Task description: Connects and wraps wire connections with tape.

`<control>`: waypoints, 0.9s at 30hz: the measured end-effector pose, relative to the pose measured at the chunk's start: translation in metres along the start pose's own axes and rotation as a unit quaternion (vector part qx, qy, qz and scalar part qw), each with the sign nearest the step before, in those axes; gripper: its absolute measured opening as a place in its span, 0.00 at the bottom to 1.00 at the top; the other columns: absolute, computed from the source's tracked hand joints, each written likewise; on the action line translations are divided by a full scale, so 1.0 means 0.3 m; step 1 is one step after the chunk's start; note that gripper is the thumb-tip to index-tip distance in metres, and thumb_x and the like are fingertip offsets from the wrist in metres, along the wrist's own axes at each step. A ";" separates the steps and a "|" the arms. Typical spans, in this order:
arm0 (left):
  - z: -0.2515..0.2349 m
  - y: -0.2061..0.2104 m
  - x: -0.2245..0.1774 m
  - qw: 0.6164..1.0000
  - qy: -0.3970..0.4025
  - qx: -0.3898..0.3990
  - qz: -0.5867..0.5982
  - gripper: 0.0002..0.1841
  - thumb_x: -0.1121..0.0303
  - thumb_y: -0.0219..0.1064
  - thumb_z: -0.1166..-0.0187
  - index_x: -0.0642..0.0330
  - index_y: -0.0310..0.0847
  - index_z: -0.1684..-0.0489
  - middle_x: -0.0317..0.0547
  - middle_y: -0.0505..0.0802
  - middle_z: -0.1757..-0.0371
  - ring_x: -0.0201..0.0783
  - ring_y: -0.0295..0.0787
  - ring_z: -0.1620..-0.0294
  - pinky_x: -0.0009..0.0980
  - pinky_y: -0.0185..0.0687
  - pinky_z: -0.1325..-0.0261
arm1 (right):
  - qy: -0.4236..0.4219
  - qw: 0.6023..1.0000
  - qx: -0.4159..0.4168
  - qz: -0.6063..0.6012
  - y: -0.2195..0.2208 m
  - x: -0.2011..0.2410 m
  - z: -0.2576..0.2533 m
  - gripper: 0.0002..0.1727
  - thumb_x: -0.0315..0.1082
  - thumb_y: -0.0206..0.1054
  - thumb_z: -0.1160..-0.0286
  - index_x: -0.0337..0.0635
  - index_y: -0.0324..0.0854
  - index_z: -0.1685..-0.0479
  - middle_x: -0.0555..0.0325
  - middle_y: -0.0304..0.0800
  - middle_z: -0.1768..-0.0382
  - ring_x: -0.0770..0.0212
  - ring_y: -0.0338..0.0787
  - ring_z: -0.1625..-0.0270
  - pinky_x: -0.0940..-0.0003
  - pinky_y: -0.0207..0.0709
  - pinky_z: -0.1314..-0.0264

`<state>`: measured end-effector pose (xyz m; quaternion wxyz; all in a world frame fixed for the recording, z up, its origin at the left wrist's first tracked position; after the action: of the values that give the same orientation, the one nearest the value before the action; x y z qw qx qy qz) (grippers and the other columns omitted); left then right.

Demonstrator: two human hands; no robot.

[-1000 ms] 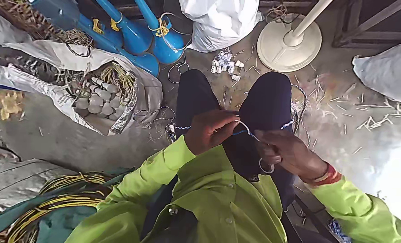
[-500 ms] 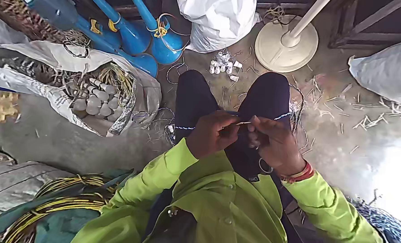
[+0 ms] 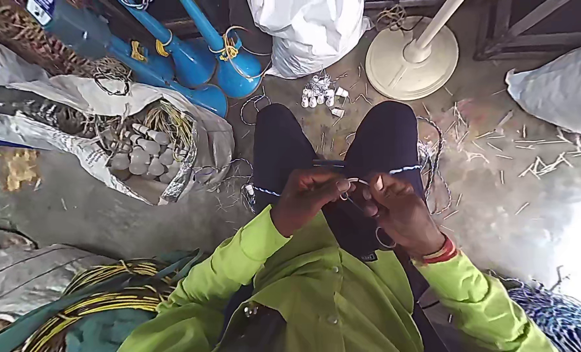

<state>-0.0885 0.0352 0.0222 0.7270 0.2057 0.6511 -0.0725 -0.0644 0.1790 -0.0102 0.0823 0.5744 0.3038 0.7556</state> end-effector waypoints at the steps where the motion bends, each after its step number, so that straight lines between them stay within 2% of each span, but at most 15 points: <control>1: 0.004 0.008 0.013 1.000 -0.009 -0.013 0.019 0.10 0.75 0.62 0.18 0.65 0.91 0.63 0.41 0.94 0.62 0.30 0.91 0.59 0.30 0.89 0.52 | -0.020 0.998 -0.002 0.061 -0.010 0.013 0.000 0.15 0.44 0.59 0.10 0.53 0.85 0.66 0.73 0.81 0.76 0.80 0.76 0.76 0.85 0.72 0.71; 4: -0.003 0.044 0.056 0.993 -0.046 -0.048 0.101 0.10 0.74 0.63 0.19 0.60 0.93 0.63 0.41 0.96 0.60 0.30 0.92 0.56 0.30 0.89 0.48 | -0.048 0.986 -0.014 0.156 -0.025 0.035 -0.015 0.15 0.39 0.52 0.07 0.50 0.81 0.64 0.75 0.74 0.81 0.83 0.67 0.83 0.88 0.61 0.80; 6: -0.012 0.057 0.064 0.990 -0.054 -0.047 0.121 0.11 0.73 0.63 0.18 0.58 0.94 0.63 0.39 0.97 0.60 0.29 0.92 0.55 0.29 0.88 0.47 | -0.058 0.981 -0.022 0.185 -0.031 0.063 -0.019 0.13 0.38 0.52 0.07 0.47 0.81 0.56 0.71 0.78 0.79 0.81 0.70 0.83 0.87 0.65 0.81; 7: -0.015 0.060 0.057 0.993 -0.046 -0.037 0.106 0.11 0.73 0.63 0.17 0.58 0.94 0.62 0.39 0.96 0.61 0.28 0.92 0.56 0.29 0.88 0.47 | -0.061 0.981 -0.017 0.183 -0.033 0.077 -0.018 0.13 0.40 0.52 0.07 0.45 0.81 0.47 0.69 0.81 0.76 0.80 0.72 0.82 0.86 0.68 0.81; 8: -0.016 0.063 0.044 0.997 -0.031 -0.021 0.074 0.10 0.73 0.63 0.17 0.60 0.93 0.61 0.39 0.96 0.62 0.28 0.92 0.57 0.29 0.89 0.48 | -0.065 0.982 -0.010 0.178 -0.034 0.091 -0.014 0.16 0.42 0.52 0.07 0.43 0.81 0.40 0.67 0.83 0.74 0.78 0.75 0.82 0.84 0.71 0.81; 9: -0.016 0.065 0.026 1.000 -0.008 -0.002 0.027 0.10 0.74 0.63 0.17 0.64 0.92 0.60 0.40 0.95 0.63 0.28 0.91 0.60 0.28 0.88 0.51 | -0.077 0.980 -0.003 0.184 -0.034 0.107 -0.011 0.18 0.44 0.54 0.07 0.43 0.83 0.38 0.67 0.85 0.73 0.77 0.77 0.82 0.84 0.74 0.81; 10: -0.018 0.065 0.007 1.000 0.010 0.010 -0.025 0.09 0.75 0.63 0.17 0.67 0.91 0.60 0.40 0.94 0.65 0.26 0.90 0.63 0.26 0.88 0.55 | -0.093 0.977 0.004 0.194 -0.034 0.124 -0.011 0.18 0.45 0.57 0.09 0.43 0.86 0.41 0.68 0.86 0.73 0.78 0.79 0.81 0.83 0.76 0.80; 12: -0.016 0.059 -0.015 0.994 0.019 0.022 -0.104 0.08 0.75 0.65 0.17 0.70 0.90 0.62 0.41 0.92 0.69 0.24 0.85 0.69 0.22 0.84 0.64 | -0.113 0.967 -0.004 0.228 -0.040 0.146 -0.013 0.09 0.38 0.70 0.19 0.44 0.92 0.54 0.70 0.91 0.74 0.78 0.82 0.80 0.83 0.79 0.78; 13: -0.017 0.054 -0.017 0.991 0.016 0.025 -0.128 0.08 0.75 0.66 0.18 0.71 0.91 0.61 0.41 0.92 0.69 0.24 0.85 0.70 0.22 0.84 0.65 | -0.115 0.961 -0.018 0.251 -0.047 0.153 -0.014 0.06 0.36 0.73 0.23 0.44 0.93 0.60 0.72 0.90 0.76 0.79 0.82 0.80 0.84 0.79 0.78; 15: -0.020 0.046 -0.007 0.990 0.000 0.034 -0.137 0.07 0.76 0.68 0.20 0.70 0.91 0.60 0.42 0.93 0.67 0.24 0.87 0.69 0.22 0.86 0.63 | -0.106 0.948 -0.039 0.298 -0.050 0.163 -0.009 0.05 0.33 0.73 0.25 0.44 0.93 0.63 0.73 0.88 0.79 0.80 0.81 0.81 0.85 0.77 0.78; 18: -0.024 0.050 0.009 0.992 -0.053 0.065 -0.095 0.05 0.78 0.68 0.23 0.70 0.89 0.59 0.39 0.92 0.70 0.23 0.84 0.72 0.20 0.83 0.67 | -0.116 0.930 -0.067 0.342 -0.044 0.164 -0.004 0.07 0.35 0.69 0.20 0.43 0.90 0.62 0.74 0.84 0.81 0.82 0.77 0.82 0.87 0.72 0.81; 20: -0.022 0.051 0.030 0.991 -0.089 0.085 -0.056 0.05 0.79 0.67 0.22 0.69 0.88 0.57 0.38 0.92 0.68 0.24 0.85 0.70 0.21 0.83 0.64 | -0.133 0.927 -0.073 0.343 -0.045 0.158 -0.004 0.09 0.36 0.67 0.18 0.42 0.89 0.62 0.74 0.82 0.81 0.82 0.75 0.83 0.87 0.70 0.81; 22: -0.019 0.048 0.049 0.988 -0.112 0.103 0.003 0.08 0.76 0.63 0.19 0.67 0.89 0.55 0.38 0.94 0.63 0.24 0.88 0.64 0.23 0.85 0.57 | -0.153 0.934 -0.067 0.315 -0.042 0.153 -0.009 0.09 0.35 0.66 0.18 0.42 0.88 0.64 0.74 0.81 0.81 0.82 0.74 0.82 0.88 0.70 0.80; 25: -0.003 0.052 0.070 0.973 -0.149 0.133 0.113 0.14 0.71 0.59 0.14 0.64 0.91 0.47 0.44 0.96 0.51 0.30 0.92 0.53 0.27 0.87 0.47 | -0.165 0.952 -0.048 0.255 -0.043 0.141 -0.007 0.09 0.35 0.66 0.17 0.42 0.88 0.64 0.72 0.84 0.79 0.80 0.76 0.81 0.86 0.72 0.79; 27: 0.007 0.054 0.081 0.960 -0.180 0.134 0.167 0.16 0.68 0.58 0.13 0.63 0.91 0.44 0.47 0.96 0.49 0.32 0.92 0.52 0.28 0.87 0.45 | -0.166 0.954 -0.047 0.244 -0.048 0.139 -0.005 0.09 0.35 0.66 0.17 0.42 0.88 0.62 0.71 0.84 0.77 0.80 0.76 0.81 0.86 0.72 0.79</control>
<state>-0.0770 0.0529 0.0019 0.7997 0.3906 0.4501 -0.0721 -0.0826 0.2097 0.0158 -0.0285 0.7440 0.1004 0.6599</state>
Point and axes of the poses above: each hand's wrist, its own z-axis away from the middle knuckle, its own y-axis out of the palm, x = y × z, the point moved 8 cm from there along -z, towards the middle knuckle
